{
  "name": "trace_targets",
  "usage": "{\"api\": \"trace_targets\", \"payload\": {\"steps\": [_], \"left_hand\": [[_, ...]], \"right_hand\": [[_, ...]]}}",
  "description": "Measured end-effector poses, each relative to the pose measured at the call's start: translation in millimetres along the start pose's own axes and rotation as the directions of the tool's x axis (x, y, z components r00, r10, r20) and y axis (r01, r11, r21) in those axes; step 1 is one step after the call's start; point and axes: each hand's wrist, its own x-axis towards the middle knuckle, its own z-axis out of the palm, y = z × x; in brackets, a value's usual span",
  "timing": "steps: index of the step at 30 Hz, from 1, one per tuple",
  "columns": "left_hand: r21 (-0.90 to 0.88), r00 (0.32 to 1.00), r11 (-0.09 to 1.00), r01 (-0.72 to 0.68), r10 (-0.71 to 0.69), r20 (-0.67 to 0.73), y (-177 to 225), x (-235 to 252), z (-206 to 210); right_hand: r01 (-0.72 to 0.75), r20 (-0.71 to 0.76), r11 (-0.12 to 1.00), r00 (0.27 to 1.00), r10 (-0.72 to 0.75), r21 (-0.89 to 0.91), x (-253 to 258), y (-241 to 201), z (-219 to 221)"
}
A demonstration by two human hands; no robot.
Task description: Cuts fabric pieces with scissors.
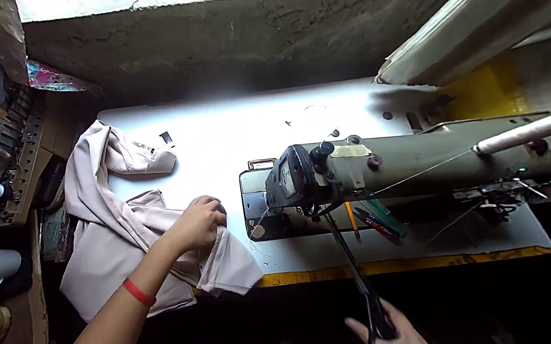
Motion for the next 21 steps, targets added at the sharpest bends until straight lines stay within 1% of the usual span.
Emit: {"api": "trace_targets", "payload": {"steps": [1, 2, 3, 5, 6, 7, 8, 10, 11, 12, 13, 14, 16, 17, 18, 19, 20, 21], "left_hand": [[-0.129, 0.998, 0.991, 0.036, -0.028, 0.063, 7.1, 2.3, -17.9], [-0.255, 0.992, 0.962, 0.1, -0.078, 0.094, 16.3, -0.8, -40.1], [-0.351, 0.988, 0.925, 0.147, -0.121, 0.094, 25.7, -7.4, -63.4], [-0.44, 0.977, 0.873, 0.212, -0.196, 0.081, 37.8, -16.1, -105.3], [-0.394, 0.964, 0.88, 0.264, -0.249, 0.09, 36.8, -14.2, -118.3], [-0.293, 0.944, 0.899, 0.327, -0.3, 0.134, 27.1, -8.1, -124.5], [-0.206, 0.91, 0.893, 0.401, -0.361, 0.204, 9.8, 1.6, -124.7], [-0.091, 0.817, 0.833, 0.546, -0.506, 0.276, -32.3, 20.7, -109.6], [-0.084, 0.781, 0.794, 0.602, -0.563, 0.271, -52.6, 25.9, -99.0], [-0.092, 0.751, 0.755, 0.65, -0.618, 0.232, -68.5, 27.5, -89.9], [-0.066, 0.731, 0.732, 0.678, -0.663, 0.16, -80.1, 26.3, -81.7], [-0.004, 0.712, 0.714, 0.7, -0.698, 0.076, -84.1, 25.3, -76.5], [0.144, 0.687, 0.672, 0.726, -0.718, -0.114, -75.9, 24.9, -71.2], [0.197, 0.677, 0.648, 0.736, -0.701, -0.224, -69.3, 25.3, -69.1], [0.211, 0.673, 0.645, 0.735, -0.654, -0.345, -62.7, 25.5, -66.1], [0.195, 0.673, 0.671, 0.715, -0.586, -0.452, -56.1, 24.6, -62.6], [0.168, 0.66, 0.697, 0.697, -0.532, -0.53, -45.6, 22.3, -58.5], [0.136, 0.632, 0.696, 0.705, -0.529, -0.566, -28.1, 17.8, -52.9]], "right_hand": [[-0.001, -0.031, 1.0, 1.0, 0.0, -0.02, 14.3, -7.6, 1.1], [-0.003, -0.063, 0.999, 0.998, 0.0, -0.035, 26.5, -13.7, 2.8], [0.002, -0.097, 0.999, 0.995, -0.007, -0.049, 37.8, -17.9, 4.9], [0.018, -0.154, 0.997, 0.988, -0.03, -0.077, 58.6, -21.0, 10.4], [0.025, -0.173, 0.996, 0.984, -0.039, -0.083, 66.4, -22.6, 12.8], [0.033, -0.184, 0.995, 0.982, -0.049, -0.092, 73.9, -24.8, 14.8], [0.029, -0.186, 0.994, 0.981, -0.048, -0.103, 80.8, -28.6, 16.1], [-0.012, -0.166, 0.992, 0.986, -0.009, -0.124, 91.2, -36.1, 17.0], [-0.02, -0.164, 0.991, 0.986, -0.003, -0.136, 95.2, -39.0, 17.7], [-0.02, -0.168, 0.988, 0.986, -0.006, -0.154, 99.3, -42.2, 18.7], [-0.026, -0.175, 0.984, 0.984, -0.005, -0.174, 103.4, -45.6, 19.4], [-0.029, -0.186, 0.982, 0.983, -0.007, -0.188, 107.3, -48.5, 20.0], [-0.018, -0.195, 0.981, 0.98, -0.021, -0.193, 114.7, -50.2, 22.3], [0.002, -0.194, 0.981, 0.98, -0.041, -0.195, 118.6, -48.8, 24.0], [0.026, -0.185, 0.981, 0.981, -0.062, -0.194, 122.1, -48.1, 25.4], [0.051, -0.172, 0.981, 0.982, -0.083, -0.185, 124.9, -48.3, 26.8], [0.072, -0.16, 0.983, 0.982, -0.099, -0.169, 127.0, -48.8, 28.0], [0.089, -0.155, 0.984, 0.981, -0.113, -0.157, 129.0, -49.5, 28.8]]}}
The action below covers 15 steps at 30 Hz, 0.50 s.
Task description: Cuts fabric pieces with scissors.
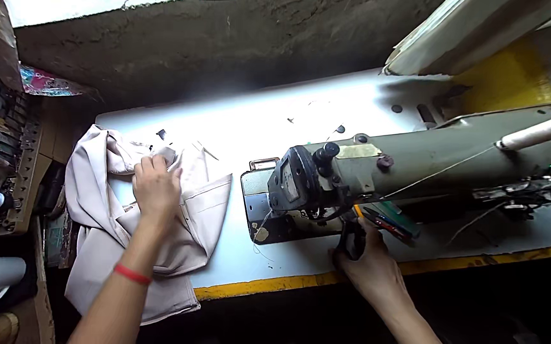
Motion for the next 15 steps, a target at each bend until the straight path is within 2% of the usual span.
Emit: {"api": "trace_targets", "payload": {"steps": [2, 4, 5, 6, 8, 10, 12, 13, 14, 15], "left_hand": [[0.003, 0.99, 0.991, 0.132, -0.132, 0.052, 19.7, -35.8, -7.1], [0.006, 0.925, 0.956, 0.295, -0.287, 0.251, 23.2, -58.0, 0.3], [-0.01, 0.902, 0.944, 0.331, -0.313, 0.299, 20.8, -63.1, 7.6], [-0.066, 0.911, 0.941, 0.332, -0.302, 0.28, 19.1, -65.8, 14.7], [-0.238, 0.967, 0.943, 0.234, -0.2, 0.158, 20.2, -74.1, 23.4], [-0.41, 0.999, 0.911, -0.044, 0.052, 0.009, 26.5, -88.9, 20.3], [-0.547, 0.93, 0.77, -0.328, 0.364, -0.047, 34.0, -106.0, 12.1], [-0.586, 0.89, 0.712, -0.387, 0.455, -0.035, 35.4, -114.7, 8.6], [-0.595, 0.88, 0.699, -0.396, 0.473, -0.03, 33.4, -122.1, 7.6], [-0.565, 0.898, 0.736, -0.373, 0.439, -0.02, 26.5, -126.5, 11.1]], "right_hand": [[0.017, -0.002, 1.0, 1.0, -0.017, -0.012, 3.7, -3.2, 1.8], [0.04, -0.008, 0.997, 0.999, -0.041, -0.065, 4.5, -5.9, 1.5], [0.059, -0.01, 0.994, 0.998, -0.061, -0.095, 5.7, -7.6, 0.4], [0.078, -0.013, 0.989, 0.997, -0.081, -0.126, 7.5, -8.6, -0.7], [0.098, -0.002, 0.982, 0.995, -0.099, -0.163, 7.7, -7.0, -2.4], [0.119, -0.001, 0.978, 0.993, -0.121, -0.172, 7.6, -5.3, -2.2], [0.144, -0.003, 0.974, 0.989, -0.147, -0.175, 8.3, -4.3, -2.7], [0.154, -0.002, 0.973, 0.988, -0.157, -0.17, 7.4, -3.6, -3.9], [0.163, -0.001, 0.973, 0.986, -0.165, -0.163, 6.2, -2.9, -5.9], [0.162, -0.002, 0.975, 0.986, -0.164, -0.151, 4.3, -2.6, -8.7]]}}
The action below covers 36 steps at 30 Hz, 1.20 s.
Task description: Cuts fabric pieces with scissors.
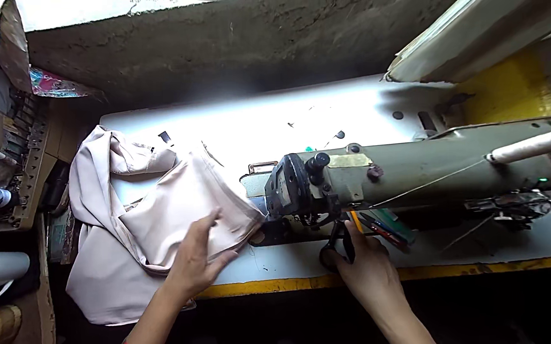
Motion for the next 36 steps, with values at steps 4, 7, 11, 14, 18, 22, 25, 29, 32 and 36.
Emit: {"api": "trace_targets", "payload": {"steps": [4, 7, 11, 14, 18, 22, 25, 29, 32, 36], "left_hand": [[0.438, 0.97, 0.869, 0.228, -0.239, -0.03, -59.2, -17.8, 6.3], [0.524, 0.982, 0.847, 0.086, -0.162, 0.1, -85.8, -41.4, -5.4], [0.408, 0.955, 0.904, -0.128, 0.001, 0.298, -108.4, -67.3, -43.2], [0.414, 0.978, 0.902, -0.119, 0.034, 0.207, -103.8, -54.1, -51.2], [0.383, 0.994, 0.919, -0.094, 0.062, 0.095, -65.1, 14.9, -25.7], [0.296, 0.975, 0.935, -0.197, 0.157, 0.154, -58.2, 92.2, 0.6], [0.31, 0.934, 0.908, -0.281, 0.185, 0.306, -65.7, 123.6, 14.6], [0.296, 0.907, 0.882, -0.367, 0.269, 0.323, -66.7, 128.3, 17.9], [0.253, 0.892, 0.878, -0.407, 0.323, 0.316, -65.6, 122.3, 17.7], [0.203, 0.842, 0.869, -0.451, 0.339, 0.42, -60.7, 118.8, 25.5]], "right_hand": [[0.094, -0.131, 0.995, 0.987, -0.092, 0.014, -22.2, 0.4, -3.4], [0.248, -0.189, 0.968, 0.953, -0.237, 0.04, -53.3, -18.0, 4.2], [0.438, -0.08, 0.879, 0.899, -0.431, 0.188, -99.4, -64.2, 37.3], [0.558, 0.024, 0.81, 0.821, -0.571, 0.181, -124.8, -100.4, 68.8], [0.526, -0.11, 0.826, 0.85, -0.515, 0.201, -146.4, -119.7, 96.2], [0.058, -0.03, 0.89, 0.998, -0.05, 0.452, -133.4, -127.0, 85.9], [-0.212, 0.227, 0.796, 0.969, 0.096, 0.567, -118.9, -126.9, 81.8], [-0.241, 0.247, 0.683, 0.965, 0.091, 0.69, -113.1, -123.8, 86.5], [-0.254, 0.246, 0.671, 0.963, 0.11, 0.697, -113.0, -123.6, 82.3], [-0.255, 0.298, 0.73, 0.952, 0.073, 0.634, -112.5, -124.1, 84.7]]}}
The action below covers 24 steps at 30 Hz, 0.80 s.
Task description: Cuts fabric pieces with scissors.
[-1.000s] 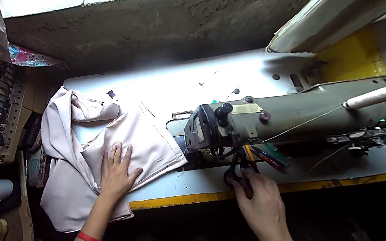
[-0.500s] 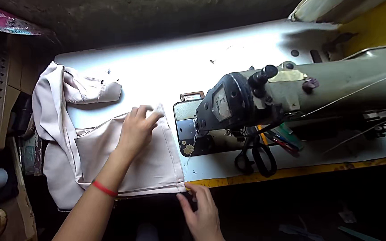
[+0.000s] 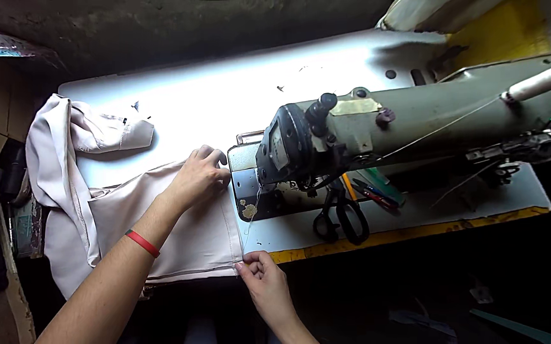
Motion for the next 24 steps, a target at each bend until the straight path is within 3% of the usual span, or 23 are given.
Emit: {"api": "trace_targets", "payload": {"steps": [3, 8, 15, 24], "left_hand": [[0.06, 0.997, 0.998, -0.025, 0.021, 0.069, 1.4, 7.9, -3.9], [0.07, 0.985, 0.995, -0.077, 0.065, 0.158, 5.8, 13.1, -6.7], [0.031, 0.988, 0.994, -0.102, 0.098, 0.118, 12.1, 9.6, -4.9], [0.093, 0.97, 0.98, -0.176, 0.157, 0.188, 30.1, 10.9, -1.1]], "right_hand": [[0.017, -0.016, 0.998, 1.0, -0.018, -0.059, 2.3, 1.8, 5.5], [0.069, -0.103, 0.997, 0.993, -0.064, 0.044, 2.0, 6.1, 6.7], [-0.042, -0.118, 0.957, 0.993, 0.008, -0.289, 5.2, -4.3, 1.2], [0.029, -0.116, 0.965, 0.991, -0.061, -0.26, 2.0, 1.8, 2.6]]}}
